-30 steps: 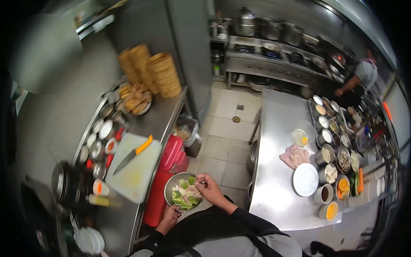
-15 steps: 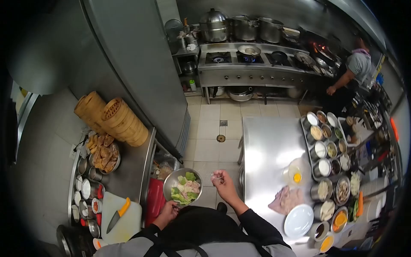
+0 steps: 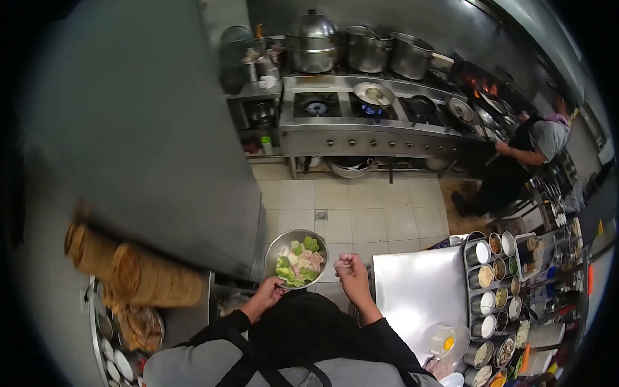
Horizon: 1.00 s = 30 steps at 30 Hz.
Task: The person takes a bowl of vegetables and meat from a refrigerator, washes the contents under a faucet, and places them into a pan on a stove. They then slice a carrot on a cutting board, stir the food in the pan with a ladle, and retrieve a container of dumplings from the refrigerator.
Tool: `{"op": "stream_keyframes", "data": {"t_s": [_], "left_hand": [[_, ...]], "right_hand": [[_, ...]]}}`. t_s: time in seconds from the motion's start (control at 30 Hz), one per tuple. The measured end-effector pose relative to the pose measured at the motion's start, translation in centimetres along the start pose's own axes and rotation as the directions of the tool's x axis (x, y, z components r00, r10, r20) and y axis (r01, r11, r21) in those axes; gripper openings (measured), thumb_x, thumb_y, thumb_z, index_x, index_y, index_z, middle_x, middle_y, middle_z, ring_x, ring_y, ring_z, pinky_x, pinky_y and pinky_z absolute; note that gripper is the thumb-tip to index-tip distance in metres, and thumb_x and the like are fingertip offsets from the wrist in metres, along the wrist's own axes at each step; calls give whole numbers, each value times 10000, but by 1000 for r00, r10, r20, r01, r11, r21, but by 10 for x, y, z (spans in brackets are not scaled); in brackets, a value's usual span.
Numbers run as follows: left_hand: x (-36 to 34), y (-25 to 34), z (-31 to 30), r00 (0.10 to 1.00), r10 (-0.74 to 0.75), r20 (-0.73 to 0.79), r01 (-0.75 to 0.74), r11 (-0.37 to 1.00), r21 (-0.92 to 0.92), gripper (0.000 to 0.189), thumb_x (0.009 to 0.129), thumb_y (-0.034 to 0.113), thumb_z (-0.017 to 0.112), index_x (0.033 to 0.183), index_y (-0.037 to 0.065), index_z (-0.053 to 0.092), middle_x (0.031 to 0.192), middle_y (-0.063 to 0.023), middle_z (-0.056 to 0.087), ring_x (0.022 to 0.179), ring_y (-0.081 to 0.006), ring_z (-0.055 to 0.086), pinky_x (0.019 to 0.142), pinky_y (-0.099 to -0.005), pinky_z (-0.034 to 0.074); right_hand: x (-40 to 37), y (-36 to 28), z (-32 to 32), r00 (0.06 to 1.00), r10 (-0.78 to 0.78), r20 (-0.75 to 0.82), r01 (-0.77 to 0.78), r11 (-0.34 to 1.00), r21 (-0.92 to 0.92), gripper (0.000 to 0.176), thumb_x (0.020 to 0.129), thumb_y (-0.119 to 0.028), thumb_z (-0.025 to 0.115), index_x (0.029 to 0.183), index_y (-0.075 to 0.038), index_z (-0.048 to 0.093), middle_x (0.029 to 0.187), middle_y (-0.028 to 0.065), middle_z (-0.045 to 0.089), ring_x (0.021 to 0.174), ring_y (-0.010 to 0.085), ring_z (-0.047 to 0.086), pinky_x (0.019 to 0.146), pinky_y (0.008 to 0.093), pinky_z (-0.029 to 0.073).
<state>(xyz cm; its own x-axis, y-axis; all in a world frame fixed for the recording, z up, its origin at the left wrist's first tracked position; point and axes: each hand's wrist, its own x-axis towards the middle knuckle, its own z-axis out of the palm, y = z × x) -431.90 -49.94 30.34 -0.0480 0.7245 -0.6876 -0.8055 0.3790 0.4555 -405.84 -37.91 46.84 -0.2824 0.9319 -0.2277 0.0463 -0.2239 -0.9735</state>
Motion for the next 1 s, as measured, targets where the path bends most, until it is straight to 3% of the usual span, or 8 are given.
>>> {"op": "stream_keyframes", "data": {"t_s": [0.07,0.2,0.27,0.53,0.73,0.87,0.9,1.0], "left_hand": [[44,49,34,998,-46,42,43,997,67,358,797,42,572,1139,89,480,850,-73,597,625,-186,605,488,-275,439],[97,130,102,999,25,-33,-19,987,159,299,792,64,562,1086,67,507,790,-81,592,627,-184,591,506,-272,453],[134,170,127,995,-74,-67,82,989,124,228,790,59,553,1015,31,533,766,-94,588,630,-187,590,519,-272,461],[273,284,170,975,0,-220,-25,994,-108,147,783,57,550,928,30,560,767,-78,617,614,-186,594,521,-271,467],[343,395,194,940,236,-248,-269,957,-110,294,793,71,579,1075,110,509,767,-38,582,599,-160,572,509,-278,434],[419,496,234,891,315,-327,-397,891,-221,420,797,56,560,1194,154,463,957,-50,595,715,-168,585,587,-277,466],[429,520,249,880,352,-319,-434,869,-237,103,799,80,603,889,79,554,826,-26,561,703,-161,543,614,-257,451],[471,587,266,888,372,-270,-442,850,-286,126,798,73,603,909,66,544,822,-39,551,713,-176,552,638,-265,476]], "right_hand": [[47,-33,3,987,-153,-48,155,987,34,257,924,-123,661,1135,-31,547,944,28,597,754,91,577,666,238,485],[120,-60,1,963,-70,-260,92,993,73,234,928,-97,633,1132,-41,534,957,34,609,753,95,574,656,224,468],[158,-55,2,960,-60,-275,83,994,73,235,926,-92,625,1136,-46,531,949,33,610,726,96,570,634,223,462],[372,-70,4,991,58,-121,-42,991,126,230,920,-104,640,1114,-51,528,873,15,604,683,98,565,608,230,453],[545,-149,42,987,-118,113,120,993,-10,210,942,-96,628,1113,-43,521,884,6,597,711,82,547,626,229,453],[649,-194,87,965,-215,150,215,976,19,193,955,-81,606,1125,-53,521,913,10,602,727,78,549,654,231,455],[662,-196,99,966,-239,96,236,971,37,213,949,-114,613,1128,-43,522,913,44,616,704,85,527,627,230,427],[700,-185,119,984,-177,8,176,979,102,207,953,-103,600,1132,-39,518,918,54,616,691,86,519,616,231,423]]}}
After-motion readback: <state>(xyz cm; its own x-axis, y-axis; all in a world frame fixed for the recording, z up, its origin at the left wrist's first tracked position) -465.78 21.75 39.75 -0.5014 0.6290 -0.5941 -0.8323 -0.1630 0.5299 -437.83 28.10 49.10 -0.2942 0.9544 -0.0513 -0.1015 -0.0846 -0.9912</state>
